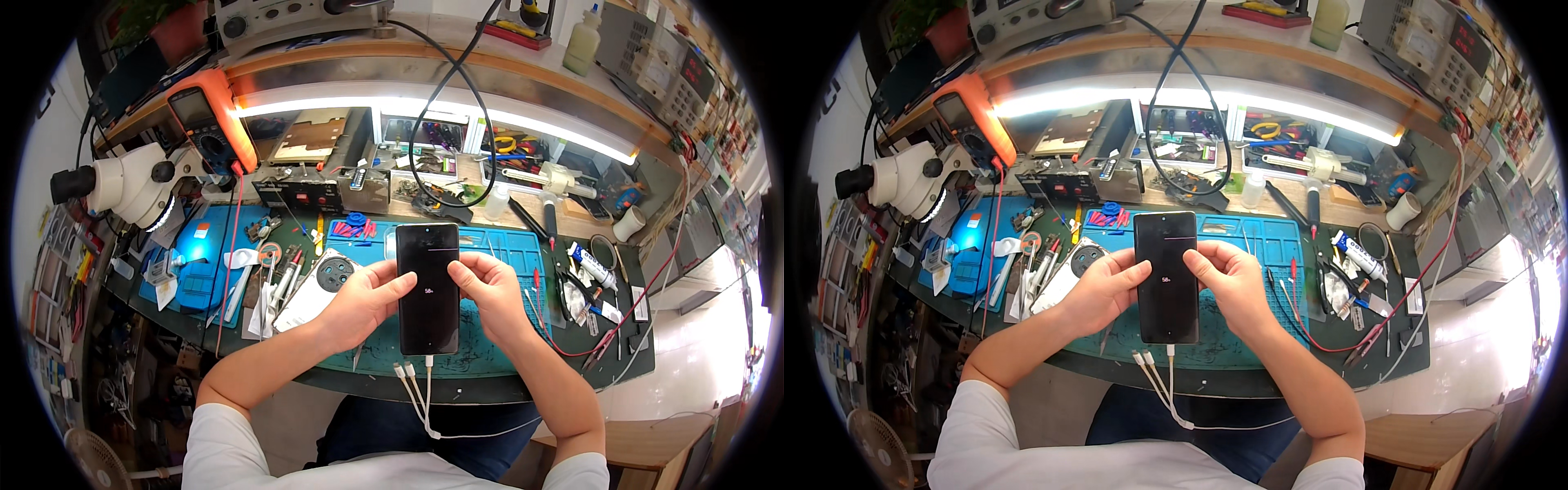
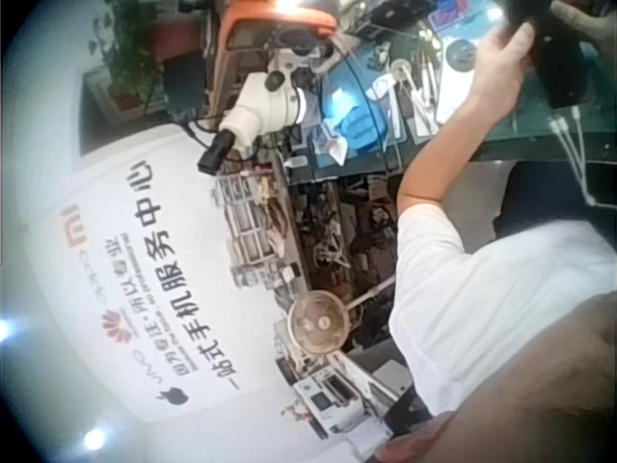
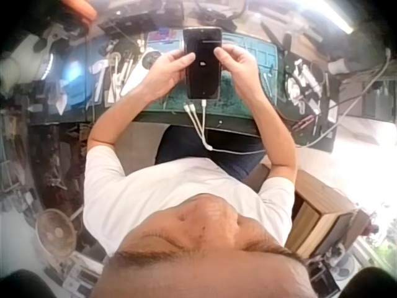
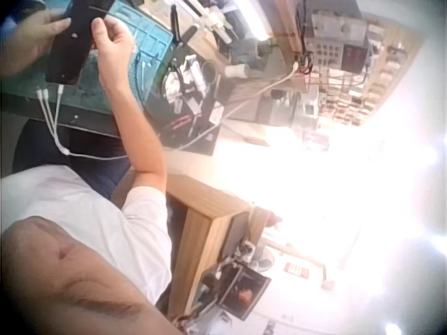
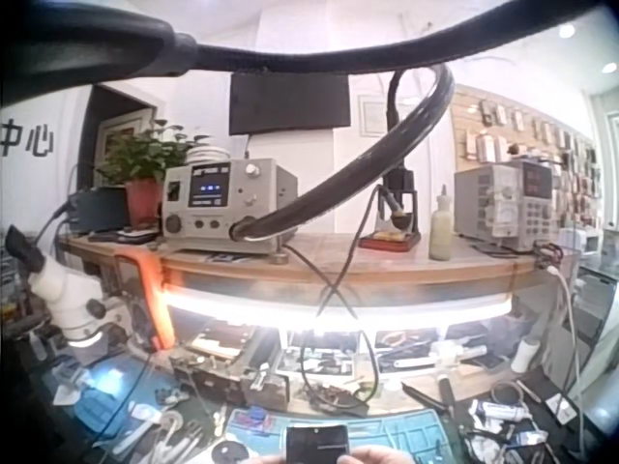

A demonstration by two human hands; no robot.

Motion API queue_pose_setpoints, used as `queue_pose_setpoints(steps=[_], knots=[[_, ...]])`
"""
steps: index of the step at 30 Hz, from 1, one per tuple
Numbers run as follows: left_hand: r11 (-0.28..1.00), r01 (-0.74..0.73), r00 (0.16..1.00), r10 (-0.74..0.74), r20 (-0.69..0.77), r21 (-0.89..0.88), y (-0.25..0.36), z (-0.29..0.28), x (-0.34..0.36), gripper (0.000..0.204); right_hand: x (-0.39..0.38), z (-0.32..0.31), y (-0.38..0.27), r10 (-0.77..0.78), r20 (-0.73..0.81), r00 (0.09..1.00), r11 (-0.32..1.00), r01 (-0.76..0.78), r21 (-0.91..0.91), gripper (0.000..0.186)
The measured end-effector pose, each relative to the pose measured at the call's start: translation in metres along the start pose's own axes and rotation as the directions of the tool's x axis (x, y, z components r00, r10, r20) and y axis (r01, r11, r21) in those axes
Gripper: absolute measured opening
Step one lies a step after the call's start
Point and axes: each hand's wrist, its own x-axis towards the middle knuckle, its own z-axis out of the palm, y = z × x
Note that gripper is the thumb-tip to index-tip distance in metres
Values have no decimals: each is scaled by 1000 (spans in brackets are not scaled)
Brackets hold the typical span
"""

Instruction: The person disassembles a smartphone, removes the back cover, and manipulates internal components including the battery and ribbon cables. They repeatedly connect and disconnect a charging cable, inspect the screen, and use a microscope to examine the motherboard.

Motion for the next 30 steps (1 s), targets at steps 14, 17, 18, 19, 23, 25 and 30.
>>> queue_pose_setpoints(steps=[14,17,18,19,23,25,30], knots=[[994,94,996,-94,-4,61,-3,1,-4,36,-2,4,-3,39,39,998,999,-39,14,26],[994,84,996,-83,-10,67,-3,1,-4,34,-1,1,-1,50,62,997,999,-51,5,27],[994,84,996,-83,-15,67,-4,0,-3,34,-1,0,-1,60,67,996,998,-61,3,28],[994,85,996,-84,-22,68,-5,-1,-3,34,-1,-1,0,70,74,995,998,-70,2,28],[999,39,996,-37,-76,27,-5,-1,-4,32,-3,7,-4,21,53,998,999,-19,-35,31],[1000,4,994,-2,-112,18,-3,0,-4,31,-7,10,-5,-17,2,1000,986,17,-164,30],[993,-113,981,118,-154,42,-5,-1,-3,31,-11,16,-3,-171,-56,984,886,129,-446,30]])
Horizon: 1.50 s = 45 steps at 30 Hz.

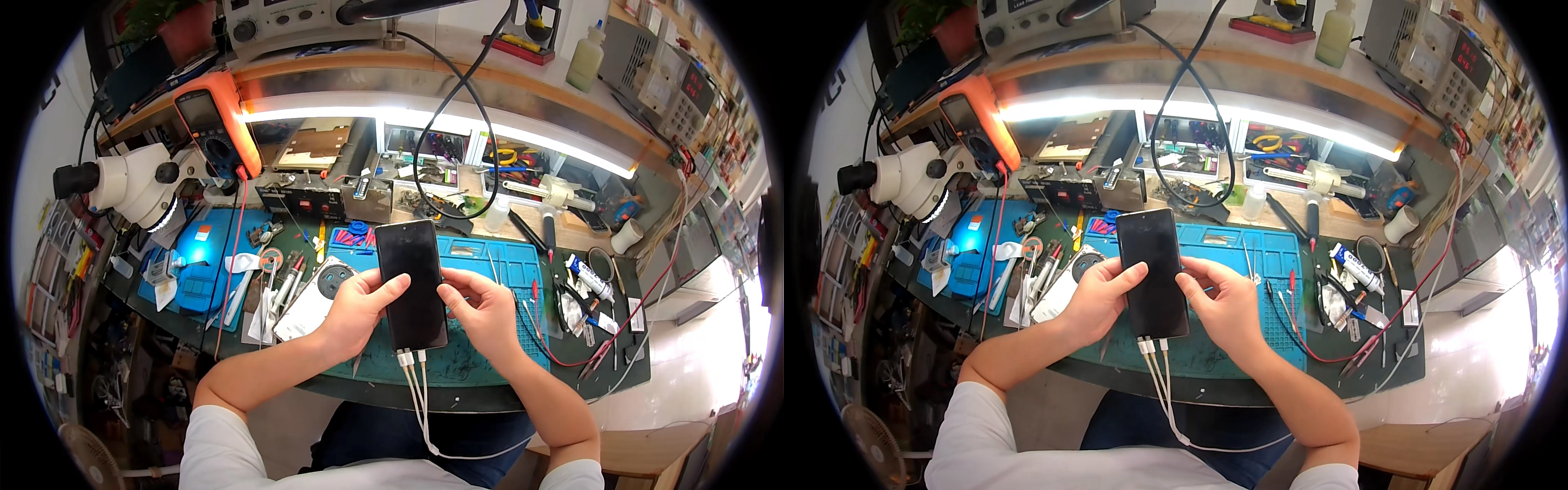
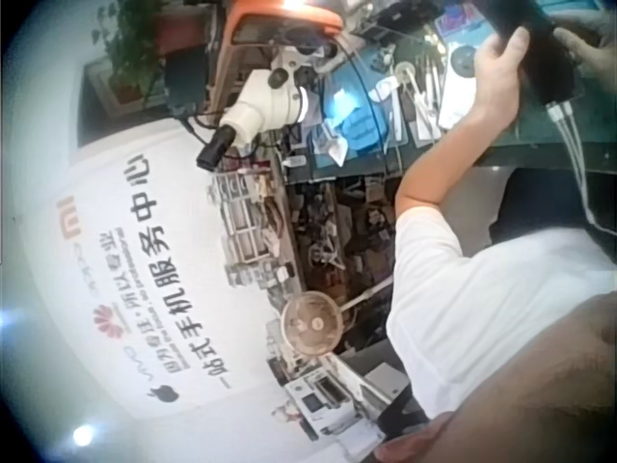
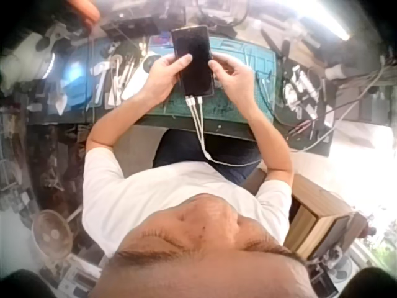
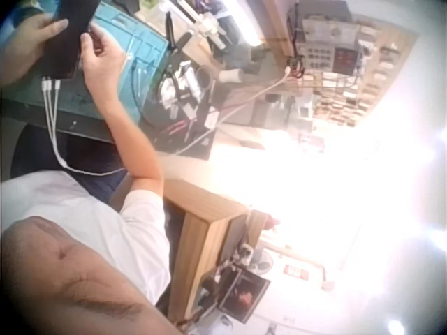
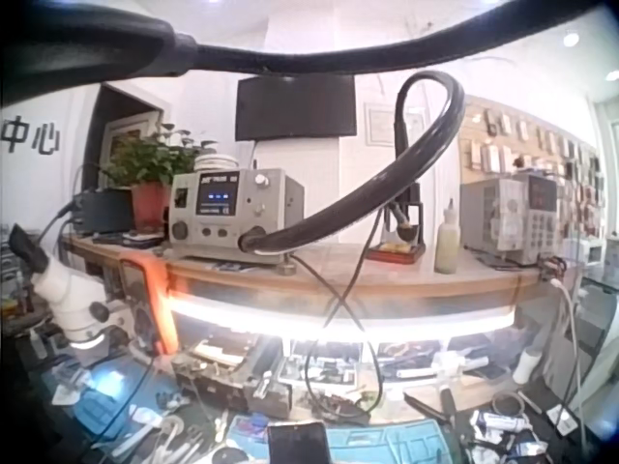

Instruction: The person disassembles a smartphone, removes the back cover, and manipulates internal components including the battery and ribbon cables. They repeatedly connect and disconnect a charging cable, inspect the screen, and use a microscope to examine the motherboard.

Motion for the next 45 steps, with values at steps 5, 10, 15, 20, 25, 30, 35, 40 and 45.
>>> queue_pose_setpoints(steps=[5,10,15,20,25,30,35,40,45], knots=[[999,-44,999,44,-6,23,-3,1,1,29,-3,5,5,50,-82,995,998,-47,36,25],[994,-66,998,66,2,92,-6,-1,1,29,-2,4,12,-64,-83,994,997,60,-52,24],[996,-46,999,47,-10,80,-8,-2,3,29,-1,7,15,42,-84,996,996,-35,86,23],[995,-70,998,70,-1,72,-6,-2,3,30,-1,7,12,74,-89,993,986,-59,158,23],[994,-90,996,90,9,56,-5,-2,4,31,0,5,8,82,-51,995,977,-70,202,24],[997,-78,997,78,12,22,-3,0,3,30,1,-1,1,134,32,990,969,-138,206,27],[997,-79,997,79,21,9,-4,-1,3,30,0,0,8,142,118,983,941,-171,293,30],[996,-86,996,86,37,3,-2,0,0,30,0,-2,6,163,194,967,915,-221,338,32],[997,-67,994,70,87,-41,2,-3,-1,32,-2,2,-1,54,258,965,920,-149,362,34]])
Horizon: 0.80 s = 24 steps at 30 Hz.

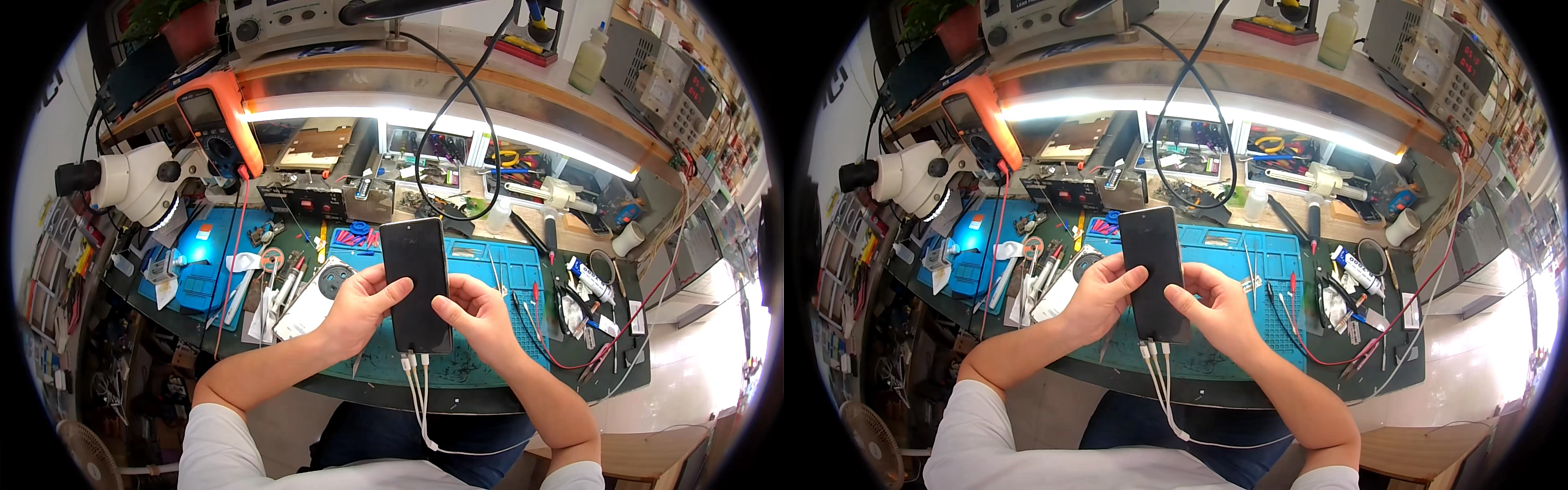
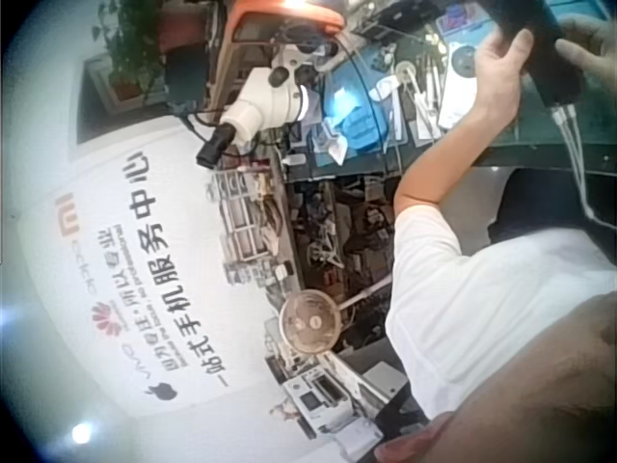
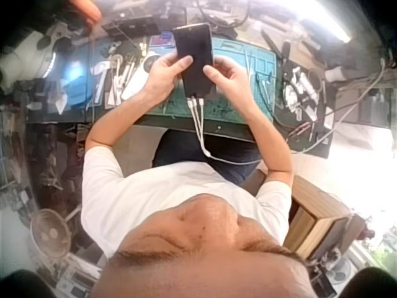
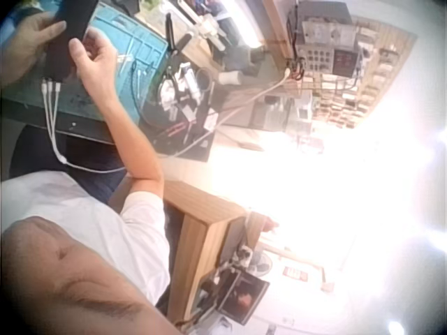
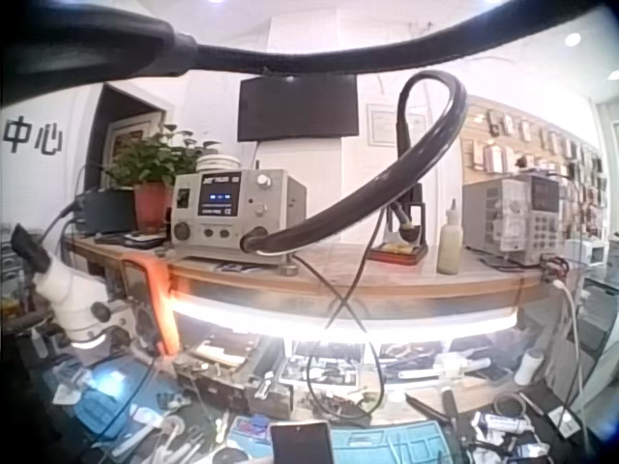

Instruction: The person disassembles a smartphone, removes the back cover, and manipulates internal components including the battery and ribbon cables. They repeatedly connect and disconnect a charging cable, inspect the screen, and use a microscope to examine the motherboard.

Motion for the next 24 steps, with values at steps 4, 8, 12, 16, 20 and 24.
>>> queue_pose_setpoints(steps=[4,8,12,16,20,24], knots=[[999,28,1000,-27,16,-31,0,6,4,37,-4,-5,5,-112,66,992,993,113,-18,34],[992,56,998,-54,22,-114,-2,-2,4,31,-2,2,1,-212,122,970,932,239,-274,45],[987,20,1000,-18,14,-160,-7,-5,7,26,-1,1,20,-211,195,958,978,205,48,58],[990,-32,998,39,45,-138,-4,-8,7,27,-5,-1,7,18,299,954,999,-6,-40,62],[994,-84,994,89,61,-75,-1,1,4,37,-6,4,14,-70,341,937,996,84,-28,62],[959,-163,985,147,85,232,-2,-4,9,45,-8,6,17,-158,317,935,987,142,71,64]])
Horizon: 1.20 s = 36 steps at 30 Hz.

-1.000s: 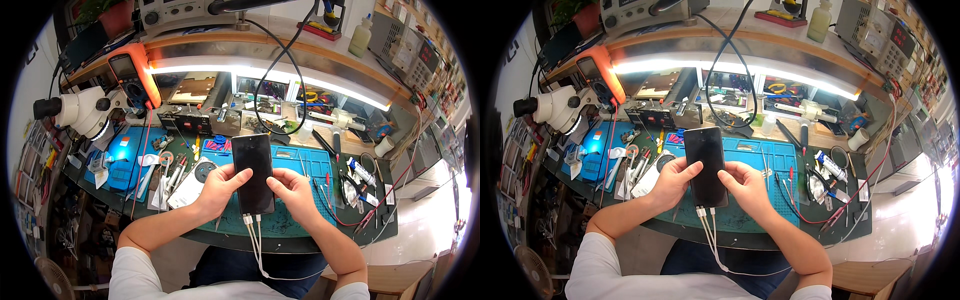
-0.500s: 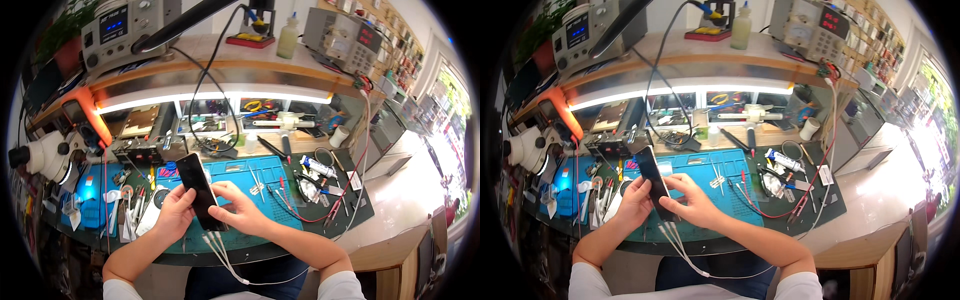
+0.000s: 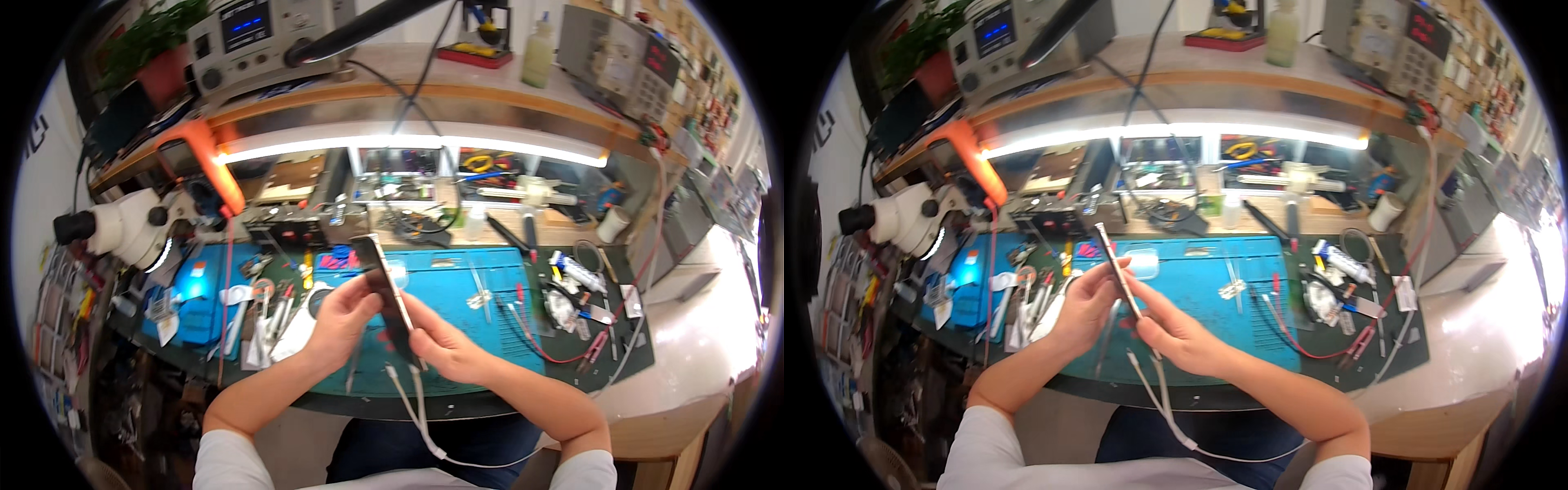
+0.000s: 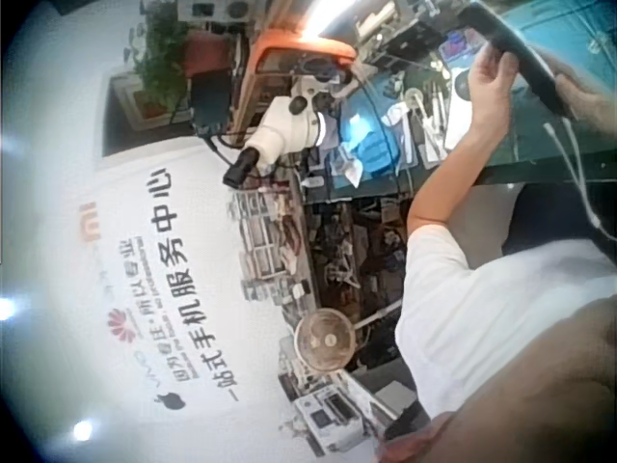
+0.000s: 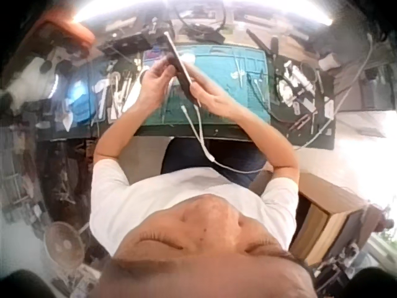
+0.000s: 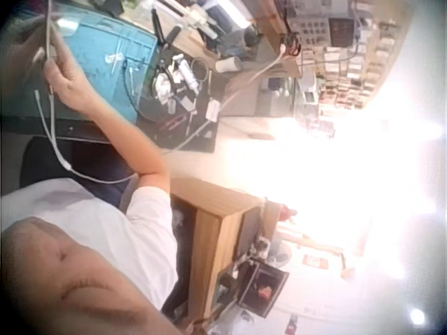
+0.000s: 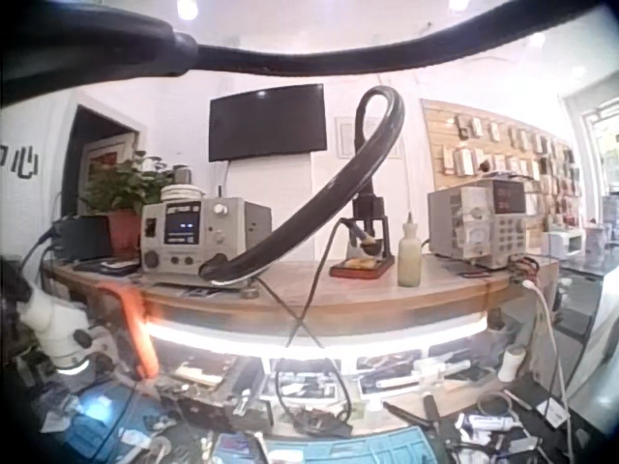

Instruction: The person disassembles a smartphone, removes the back cover, and manipulates internal components including the battery and ribbon cables. They repeatedly connect and disconnect a charging cable, inspect the screen, and use a microscope to examine the motherboard.

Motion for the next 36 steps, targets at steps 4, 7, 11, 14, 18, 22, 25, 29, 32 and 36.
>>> queue_pose_setpoints(steps=[4,7,11,14,18,22,25,29,32,36], knots=[[945,-92,993,112,-45,315,0,-20,4,59,2,12,-30,-101,-130,986,827,11,-562,70],[679,-339,867,494,-63,652,10,-14,12,90,1,12,-33,-325,-192,926,565,27,-824,68],[52,-439,659,698,282,897,30,-16,17,82,-2,5,-32,-394,-185,900,357,-35,-933,65],[-102,-582,595,624,507,807,32,-31,21,70,-1,-1,-29,-373,-182,910,380,-30,-924,63],[-33,-698,556,605,570,716,30,-33,25,70,-1,-9,-34,-204,-209,956,602,-46,-797,58],[215,-697,679,506,532,684,38,-26,19,73,2,-32,-44,241,-109,964,876,-265,-404,54],[439,-567,822,350,449,696,41,-22,13,68,4,-44,-44,466,7,885,869,-456,-191,50],[674,-329,939,157,307,661,52,-14,6,73,4,-50,-35,549,129,826,834,-552,-11,45],[807,-185,969,55,240,560,56,-13,4,74,5,-53,-31,540,245,805,820,-569,64,44],[868,-129,977,29,211,480,54,-14,4,74,5,-49,-19,497,310,811,788,-571,230,52]])
